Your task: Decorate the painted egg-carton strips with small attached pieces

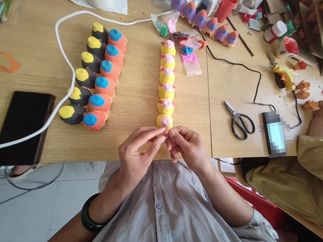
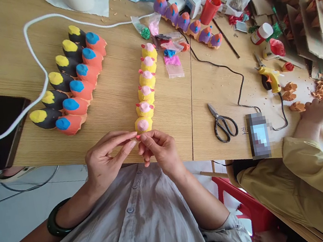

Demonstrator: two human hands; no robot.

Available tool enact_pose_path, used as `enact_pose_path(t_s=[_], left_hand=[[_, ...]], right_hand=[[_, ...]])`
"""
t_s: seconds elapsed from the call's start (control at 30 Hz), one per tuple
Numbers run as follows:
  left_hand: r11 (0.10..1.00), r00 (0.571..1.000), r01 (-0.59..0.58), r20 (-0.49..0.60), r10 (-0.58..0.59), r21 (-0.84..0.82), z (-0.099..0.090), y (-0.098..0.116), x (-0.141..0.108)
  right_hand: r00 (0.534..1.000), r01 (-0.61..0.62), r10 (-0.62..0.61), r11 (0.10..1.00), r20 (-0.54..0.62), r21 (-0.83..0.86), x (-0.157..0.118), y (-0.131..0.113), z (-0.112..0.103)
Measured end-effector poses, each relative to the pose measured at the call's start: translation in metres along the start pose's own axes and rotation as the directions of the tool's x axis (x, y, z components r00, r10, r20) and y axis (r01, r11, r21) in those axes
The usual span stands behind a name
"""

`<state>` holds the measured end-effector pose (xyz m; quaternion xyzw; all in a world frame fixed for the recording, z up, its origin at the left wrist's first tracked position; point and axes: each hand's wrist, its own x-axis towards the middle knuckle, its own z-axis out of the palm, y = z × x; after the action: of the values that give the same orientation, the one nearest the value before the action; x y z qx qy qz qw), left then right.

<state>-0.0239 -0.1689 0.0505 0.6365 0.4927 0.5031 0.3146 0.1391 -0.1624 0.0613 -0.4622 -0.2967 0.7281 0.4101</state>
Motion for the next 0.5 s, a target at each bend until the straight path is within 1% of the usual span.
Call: enact_pose_path(t_s=[0.13, 0.33, 0.4, 0.5], left_hand=[[1.000, 0.999, -0.031, 0.020, 0.031, -0.005, 0.0010, -0.0006, 0.0005], [1.000, 0.999, -0.024, 0.037, 0.024, 0.002, 0.0007, -0.0020, -0.0003], [0.999, 0.999, -0.034, 0.035, 0.033, 0.023, 0.0001, -0.0020, -0.0001], [0.998, 0.999, -0.034, 0.013, 0.033, 0.053, -0.0010, -0.0010, 0.0009]], right_hand=[[1.000, -0.001, 0.001, 1.000, -0.002, -0.028, -0.0010, 0.0005, 0.0000], [0.999, 0.020, -0.016, 0.995, 0.038, -0.103, -0.0040, -0.0010, 0.0006], [0.999, 0.018, -0.013, 0.991, 0.032, -0.136, -0.0047, -0.0021, 0.0013], [0.999, 0.030, -0.032, 0.986, -0.008, -0.165, -0.0049, -0.0034, 0.0020]])
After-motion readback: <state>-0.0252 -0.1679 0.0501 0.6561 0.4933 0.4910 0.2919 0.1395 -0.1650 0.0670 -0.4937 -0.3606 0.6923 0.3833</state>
